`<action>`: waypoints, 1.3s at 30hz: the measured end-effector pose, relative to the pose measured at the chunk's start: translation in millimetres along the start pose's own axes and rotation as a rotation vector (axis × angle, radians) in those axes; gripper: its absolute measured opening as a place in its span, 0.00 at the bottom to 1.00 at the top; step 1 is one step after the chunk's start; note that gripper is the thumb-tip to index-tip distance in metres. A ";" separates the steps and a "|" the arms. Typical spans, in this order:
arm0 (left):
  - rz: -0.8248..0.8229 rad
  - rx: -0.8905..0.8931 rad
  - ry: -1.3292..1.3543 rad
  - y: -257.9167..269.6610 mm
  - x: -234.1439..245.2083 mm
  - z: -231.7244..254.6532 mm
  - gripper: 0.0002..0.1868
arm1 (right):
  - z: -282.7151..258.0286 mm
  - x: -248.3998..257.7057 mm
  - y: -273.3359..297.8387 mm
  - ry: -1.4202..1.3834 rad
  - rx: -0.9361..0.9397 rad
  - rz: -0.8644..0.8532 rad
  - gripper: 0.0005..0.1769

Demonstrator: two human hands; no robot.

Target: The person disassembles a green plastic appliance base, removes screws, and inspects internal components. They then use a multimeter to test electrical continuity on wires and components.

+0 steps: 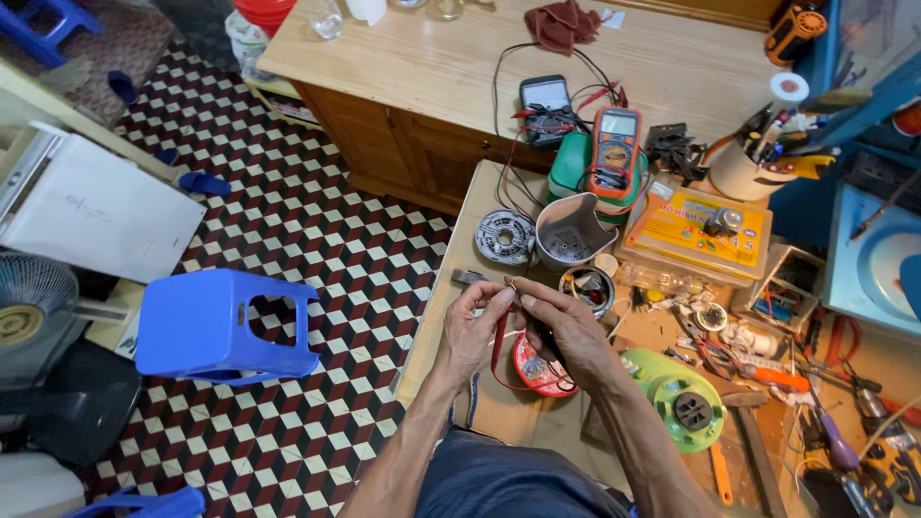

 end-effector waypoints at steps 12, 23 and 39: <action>0.120 0.069 0.026 12.7 32.3 21.0 0.12 | -31.8 -34.0 -14.5 0.260 -0.027 -0.147 0.23; 0.111 0.089 0.113 5.9 29.5 19.5 0.11 | -40.0 -34.2 -16.3 0.234 -0.021 -0.175 0.23; 0.095 0.136 0.027 -5.1 28.9 22.5 0.12 | -43.8 -25.9 -24.9 0.267 -0.005 -0.107 0.23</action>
Point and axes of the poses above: each hand's wrist, its own y-axis away from the middle knuckle, its own x-axis out of the back of the hand, z = x × y, the point moved 8 cm from there along -y, towards the middle knuckle, and after that the axes turned 6 degrees about -x, right-handed, at the moved point
